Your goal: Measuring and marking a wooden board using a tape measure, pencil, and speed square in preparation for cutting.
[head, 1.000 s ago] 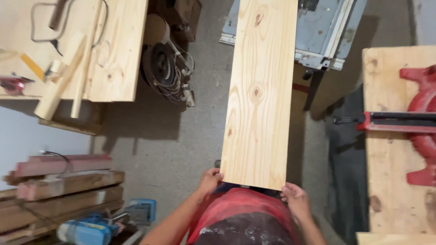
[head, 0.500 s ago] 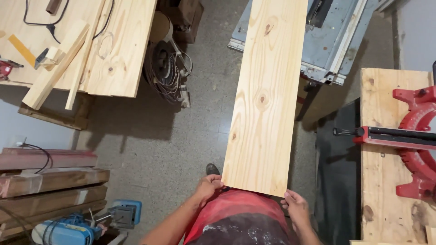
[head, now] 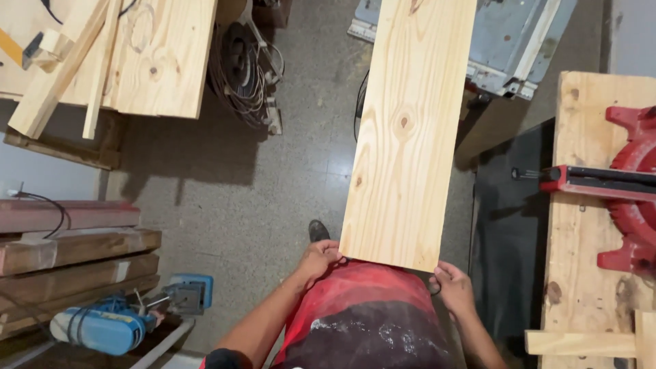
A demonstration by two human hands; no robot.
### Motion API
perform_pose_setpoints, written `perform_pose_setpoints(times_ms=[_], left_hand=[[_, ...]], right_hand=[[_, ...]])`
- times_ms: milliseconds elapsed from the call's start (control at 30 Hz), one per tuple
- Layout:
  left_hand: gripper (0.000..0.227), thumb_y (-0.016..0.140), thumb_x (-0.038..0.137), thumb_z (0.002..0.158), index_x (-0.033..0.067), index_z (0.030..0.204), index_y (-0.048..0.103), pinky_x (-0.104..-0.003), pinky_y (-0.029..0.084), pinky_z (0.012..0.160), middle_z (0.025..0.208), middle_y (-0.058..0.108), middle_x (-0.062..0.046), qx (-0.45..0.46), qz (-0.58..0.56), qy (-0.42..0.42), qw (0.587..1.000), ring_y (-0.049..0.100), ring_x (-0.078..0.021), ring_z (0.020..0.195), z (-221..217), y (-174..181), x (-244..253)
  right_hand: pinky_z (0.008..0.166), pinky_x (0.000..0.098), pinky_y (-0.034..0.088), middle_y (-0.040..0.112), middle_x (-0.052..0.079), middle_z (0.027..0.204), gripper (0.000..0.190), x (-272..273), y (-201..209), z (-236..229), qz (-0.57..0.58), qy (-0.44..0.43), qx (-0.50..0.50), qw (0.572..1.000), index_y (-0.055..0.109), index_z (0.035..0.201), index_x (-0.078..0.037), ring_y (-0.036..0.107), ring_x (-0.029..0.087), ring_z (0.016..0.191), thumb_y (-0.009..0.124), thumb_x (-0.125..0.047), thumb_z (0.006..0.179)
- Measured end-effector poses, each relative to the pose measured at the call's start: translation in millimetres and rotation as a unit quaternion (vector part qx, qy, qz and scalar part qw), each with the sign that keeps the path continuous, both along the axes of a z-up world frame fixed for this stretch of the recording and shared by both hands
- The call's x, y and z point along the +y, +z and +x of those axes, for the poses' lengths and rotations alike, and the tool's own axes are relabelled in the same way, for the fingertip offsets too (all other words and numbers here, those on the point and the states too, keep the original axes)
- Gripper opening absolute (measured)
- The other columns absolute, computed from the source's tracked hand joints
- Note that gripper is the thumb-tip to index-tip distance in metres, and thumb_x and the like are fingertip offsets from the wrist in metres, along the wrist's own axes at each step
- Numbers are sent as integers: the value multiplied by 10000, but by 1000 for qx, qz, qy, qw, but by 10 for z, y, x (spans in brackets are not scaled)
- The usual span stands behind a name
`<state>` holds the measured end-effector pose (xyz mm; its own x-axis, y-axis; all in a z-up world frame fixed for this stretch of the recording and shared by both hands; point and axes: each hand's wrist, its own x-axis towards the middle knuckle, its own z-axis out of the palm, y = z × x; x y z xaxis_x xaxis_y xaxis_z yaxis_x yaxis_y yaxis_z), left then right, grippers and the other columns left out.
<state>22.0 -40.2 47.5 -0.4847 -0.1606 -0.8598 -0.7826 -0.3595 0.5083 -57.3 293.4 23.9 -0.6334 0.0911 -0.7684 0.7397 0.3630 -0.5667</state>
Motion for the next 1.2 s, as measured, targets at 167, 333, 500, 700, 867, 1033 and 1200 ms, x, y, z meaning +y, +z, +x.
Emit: perform_pose_setpoints(times_ms=[167, 333, 500, 700, 867, 1033, 1200], left_hand=[[296, 698, 97, 943, 48, 1234, 719, -298, 610, 777, 973, 778, -123, 21, -32, -52, 998, 752, -183, 826, 152, -608, -32], [357, 691, 27, 925, 22, 1282, 698, -280, 620, 791, 1049, 769, -159, 18, -12, -16, 1000, 769, -217, 876, 166, -483, 67], [296, 672, 79, 966, 54, 1257, 719, -279, 634, 748, 999, 774, -142, 12, -27, -37, 999, 775, -214, 861, 185, -545, 22], [336, 695, 207, 958, 109, 1277, 730, -328, 613, 806, 1085, 774, -132, 4, -80, -84, 993, 769, -219, 946, 120, -323, 8], [441, 741, 225, 934, 44, 1331, 675, -397, 583, 893, 1171, 752, -172, 13, -103, -108, 989, 736, -290, 1023, 215, -638, -135], [461, 765, 113, 880, -5, 1314, 668, -297, 627, 684, 1015, 780, -127, 13, -62, -60, 996, 776, -202, 745, 216, -562, -138], [196, 659, 170, 941, 113, 1081, 785, -267, 528, 625, 929, 770, -2, -4, -129, -130, 983, 613, -113, 652, 28, -126, -66]], right_hand=[[710, 354, 545, 749, 222, 953, 380, 165, -327, 28, 25, 60, 30, 997, 665, 1356, 24, 699, 261, 791, 618, -139, 1017], [697, 278, 578, 734, 257, 953, 364, 257, -375, 137, -32, 6, 42, 999, 636, 1345, 100, 710, 237, 788, 594, -57, 1019], [758, 368, 599, 715, 312, 1095, 350, 270, -364, 92, -39, 20, 27, 999, 620, 1382, 65, 724, 321, 913, 568, -65, 1061], [767, 311, 596, 695, 259, 1137, 341, 348, -501, 117, -71, -19, 36, 997, 610, 1345, 82, 713, 286, 922, 448, -107, 1113], [817, 425, 571, 722, 252, 963, 316, 265, -424, 113, -5, 9, 61, 998, 706, 1212, 14, 715, 334, 881, 597, -244, 1064], [818, 367, 593, 716, 322, 1061, 428, 152, -189, 82, -68, -53, 19, 996, 601, 1347, 119, 734, 331, 899, 607, -194, 1056], [832, 280, 524, 780, 167, 995, 457, -32, 44, 3, -8, -17, -48, 999, 648, 1375, 12, 687, 193, 854, 666, -226, 986]])
